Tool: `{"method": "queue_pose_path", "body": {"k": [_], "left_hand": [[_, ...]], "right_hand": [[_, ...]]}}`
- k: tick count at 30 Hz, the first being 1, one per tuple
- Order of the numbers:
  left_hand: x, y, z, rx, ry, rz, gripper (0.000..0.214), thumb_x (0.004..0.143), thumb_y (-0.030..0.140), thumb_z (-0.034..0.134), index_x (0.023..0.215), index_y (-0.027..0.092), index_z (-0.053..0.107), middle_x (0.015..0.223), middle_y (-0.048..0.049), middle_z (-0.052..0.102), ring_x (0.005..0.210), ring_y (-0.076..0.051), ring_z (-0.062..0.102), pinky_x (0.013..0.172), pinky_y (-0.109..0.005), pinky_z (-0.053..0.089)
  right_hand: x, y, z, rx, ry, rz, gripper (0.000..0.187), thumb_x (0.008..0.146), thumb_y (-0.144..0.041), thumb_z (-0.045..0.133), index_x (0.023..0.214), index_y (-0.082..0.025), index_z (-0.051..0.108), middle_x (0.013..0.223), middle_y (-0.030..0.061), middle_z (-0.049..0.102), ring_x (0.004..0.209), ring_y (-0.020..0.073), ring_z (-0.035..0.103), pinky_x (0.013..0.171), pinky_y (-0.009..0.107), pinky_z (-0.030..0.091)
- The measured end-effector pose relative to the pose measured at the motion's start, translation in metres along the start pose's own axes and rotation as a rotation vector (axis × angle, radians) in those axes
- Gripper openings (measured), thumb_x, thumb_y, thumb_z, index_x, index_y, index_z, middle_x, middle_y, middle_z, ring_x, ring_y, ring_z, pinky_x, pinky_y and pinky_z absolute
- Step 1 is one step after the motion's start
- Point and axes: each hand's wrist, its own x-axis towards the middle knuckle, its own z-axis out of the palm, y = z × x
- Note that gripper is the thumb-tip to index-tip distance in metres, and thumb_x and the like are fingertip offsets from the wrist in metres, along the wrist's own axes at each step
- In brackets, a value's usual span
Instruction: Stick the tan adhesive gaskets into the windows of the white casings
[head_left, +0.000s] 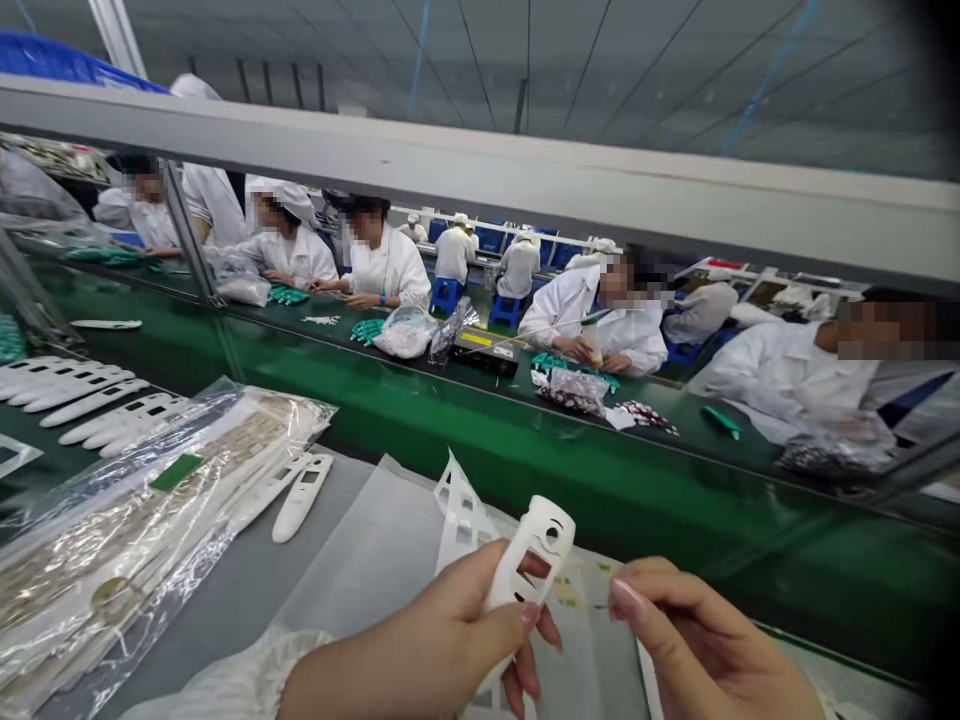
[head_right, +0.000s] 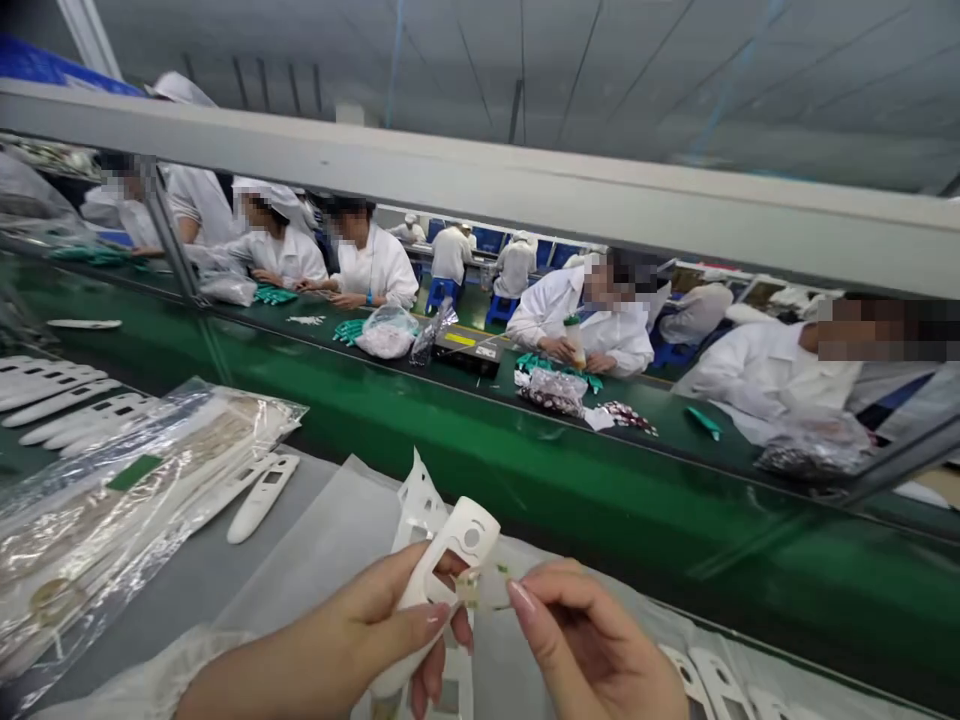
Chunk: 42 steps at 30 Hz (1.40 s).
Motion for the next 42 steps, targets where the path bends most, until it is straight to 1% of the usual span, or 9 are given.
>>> {"method": "queue_pose_path", "body": {"k": [5, 11, 14, 20, 25, 29, 34, 38, 42], "left_hand": [[-0.008, 0.01, 0.0, 0.191, -0.072, -0.068, 0.032, 0.091, 0.047, 0.052, 0.102, 0.017, 0.053, 0.065, 0.0021, 0.053, 0.055, -0.01, 0.052, 0.056, -0.021, 0.046], [-0.01, 0.016, 0.004, 0.294, -0.086, -0.12, 0.022, 0.092, 0.037, 0.048, 0.102, 0.018, 0.049, 0.076, 0.0004, 0.055, 0.05, -0.005, 0.047, 0.046, -0.015, 0.042], [-0.012, 0.018, 0.005, 0.282, -0.096, -0.111, 0.021, 0.092, 0.036, 0.05, 0.104, 0.019, 0.048, 0.092, -0.0033, 0.057, 0.056, -0.005, 0.051, 0.046, -0.015, 0.044], [-0.016, 0.017, 0.003, 0.292, -0.135, -0.125, 0.022, 0.092, 0.037, 0.053, 0.104, 0.02, 0.046, 0.07, 0.0041, 0.049, 0.049, -0.005, 0.045, 0.043, -0.015, 0.04], [-0.019, 0.02, 0.006, 0.273, -0.111, -0.142, 0.021, 0.092, 0.034, 0.054, 0.106, 0.021, 0.045, 0.074, 0.0031, 0.05, 0.05, -0.005, 0.043, 0.044, -0.016, 0.036], [-0.017, 0.023, 0.009, 0.234, -0.108, -0.054, 0.019, 0.088, 0.026, 0.058, 0.101, 0.02, 0.046, 0.081, 0.0014, 0.053, 0.052, -0.004, 0.043, 0.047, -0.016, 0.036], [-0.013, 0.018, 0.003, 0.179, 0.002, 0.088, 0.013, 0.083, 0.017, 0.061, 0.094, 0.017, 0.053, 0.077, 0.0017, 0.054, 0.063, -0.008, 0.049, 0.058, -0.02, 0.044], [-0.012, 0.01, -0.005, 0.105, 0.179, 0.239, 0.024, 0.082, 0.026, 0.068, 0.1, 0.019, 0.056, 0.083, 0.0002, 0.062, 0.051, -0.005, 0.047, 0.05, -0.02, 0.042], [-0.009, 0.008, -0.005, 0.111, 0.295, 0.359, 0.032, 0.077, 0.026, 0.076, 0.102, 0.019, 0.058, 0.082, 0.0, 0.065, 0.049, -0.005, 0.048, 0.053, -0.021, 0.045]], "right_hand": [[-0.002, -0.002, 0.0, 0.033, -0.147, 0.119, 0.011, 0.083, -0.03, 0.068, 0.075, -0.024, 0.067, 0.079, 0.001, 0.055, 0.076, 0.0144, 0.058, 0.068, 0.022, 0.051], [-0.004, -0.006, 0.006, 0.09, -0.176, 0.175, 0.01, 0.086, -0.031, 0.066, 0.077, -0.027, 0.067, 0.098, -0.0001, 0.051, 0.099, 0.0136, 0.054, 0.083, 0.018, 0.049], [-0.006, -0.009, 0.007, 0.102, -0.2, 0.181, 0.008, 0.086, -0.031, 0.067, 0.078, -0.029, 0.069, 0.103, -0.0008, 0.048, 0.097, 0.0122, 0.054, 0.08, 0.017, 0.051], [-0.005, -0.016, 0.01, 0.094, -0.169, 0.149, 0.007, 0.083, -0.028, 0.07, 0.076, -0.028, 0.071, 0.098, 0.0013, 0.05, 0.093, 0.0143, 0.056, 0.068, 0.018, 0.052], [-0.003, -0.019, 0.013, 0.088, -0.141, 0.134, 0.011, 0.08, -0.03, 0.072, 0.07, -0.026, 0.072, 0.095, 0.0032, 0.051, 0.083, 0.0156, 0.057, 0.066, 0.024, 0.055], [-0.005, -0.02, 0.015, 0.094, -0.1, 0.183, 0.01, 0.077, -0.03, 0.075, 0.069, -0.025, 0.072, 0.096, 0.0042, 0.051, 0.086, 0.0173, 0.057, 0.065, 0.025, 0.055], [-0.005, -0.022, 0.015, 0.01, -0.012, 0.134, 0.01, 0.075, -0.031, 0.077, 0.068, -0.026, 0.072, 0.095, 0.0033, 0.055, 0.098, 0.0191, 0.055, 0.082, 0.028, 0.05], [-0.004, -0.022, 0.018, -0.057, 0.004, 0.13, 0.012, 0.074, -0.032, 0.078, 0.067, -0.025, 0.071, 0.092, 0.0034, 0.056, 0.088, 0.0176, 0.055, 0.072, 0.026, 0.048], [-0.003, -0.019, 0.018, -0.064, -0.013, 0.116, 0.014, 0.074, -0.03, 0.078, 0.065, -0.024, 0.069, 0.087, 0.0034, 0.055, 0.081, 0.017, 0.055, 0.065, 0.026, 0.048]]}}
